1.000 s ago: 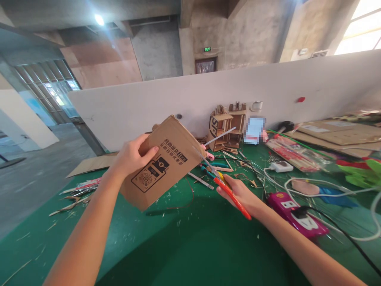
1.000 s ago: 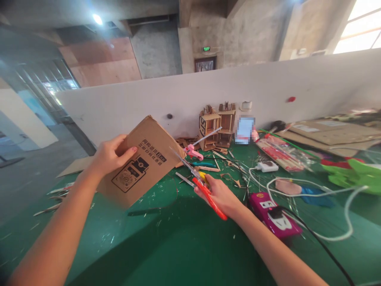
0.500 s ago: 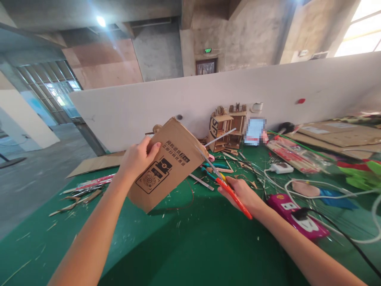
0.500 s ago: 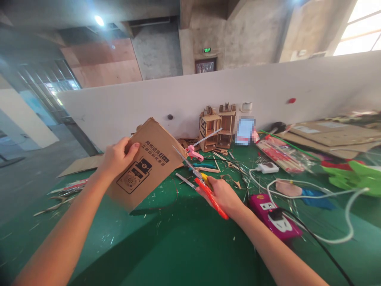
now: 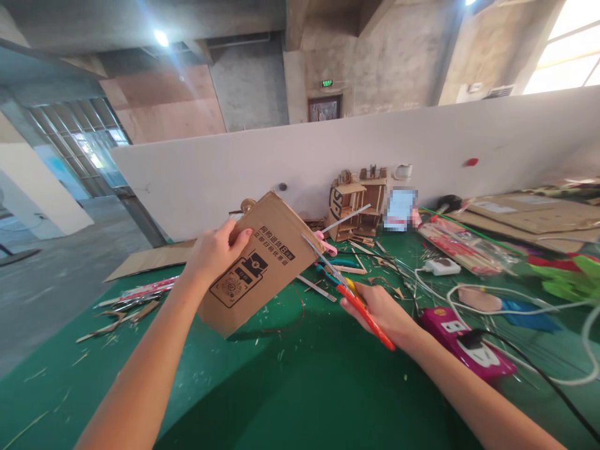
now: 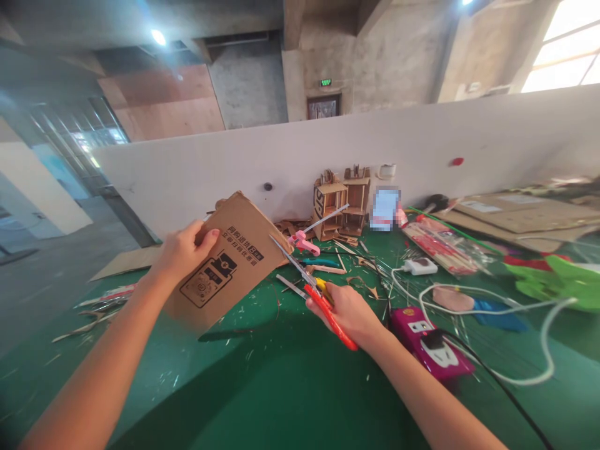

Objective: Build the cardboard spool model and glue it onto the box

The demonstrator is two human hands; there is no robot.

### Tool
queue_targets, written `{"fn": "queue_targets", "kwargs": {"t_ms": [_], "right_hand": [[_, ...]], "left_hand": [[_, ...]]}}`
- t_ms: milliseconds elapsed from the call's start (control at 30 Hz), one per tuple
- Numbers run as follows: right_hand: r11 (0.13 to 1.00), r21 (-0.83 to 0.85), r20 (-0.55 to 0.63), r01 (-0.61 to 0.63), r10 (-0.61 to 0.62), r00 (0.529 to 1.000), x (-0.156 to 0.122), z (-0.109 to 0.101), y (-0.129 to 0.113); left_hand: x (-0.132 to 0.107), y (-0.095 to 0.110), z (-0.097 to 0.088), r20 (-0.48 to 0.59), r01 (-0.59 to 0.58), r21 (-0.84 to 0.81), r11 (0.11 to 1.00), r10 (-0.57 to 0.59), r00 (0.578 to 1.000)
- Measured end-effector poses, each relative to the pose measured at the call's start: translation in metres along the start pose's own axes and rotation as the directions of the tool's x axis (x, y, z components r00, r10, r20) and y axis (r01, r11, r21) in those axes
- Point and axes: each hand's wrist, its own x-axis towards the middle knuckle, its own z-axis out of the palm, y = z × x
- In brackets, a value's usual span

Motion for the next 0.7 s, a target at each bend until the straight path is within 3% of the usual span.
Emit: {"fn": "queue_targets", "kwargs": {"t_ms": [167, 500, 700], "right_hand": [[0.998, -0.049, 0.006, 0.048, -0.048, 0.999, -0.0046, -0.002, -0.0059], [0.955, -0.295, -0.065, -0.004, -0.016, 0.998, -0.0031, -0.0001, -0.0046], [0.954, -0.3, -0.041, 0.001, -0.014, 0.999, -0.003, -0.0007, -0.003]], "left_hand": [[-0.0002, 0.0, -0.0026, 0.014, -0.015, -0.007, 1.0, 0.015, 1.0], [-0.0022, 0.0041, 0.0019, 0.014, -0.055, -0.057, 0.997, 0.056, 0.998], [-0.0022, 0.0052, 0.0028, 0.026, -0.048, -0.052, 0.997, 0.049, 0.998]]}}
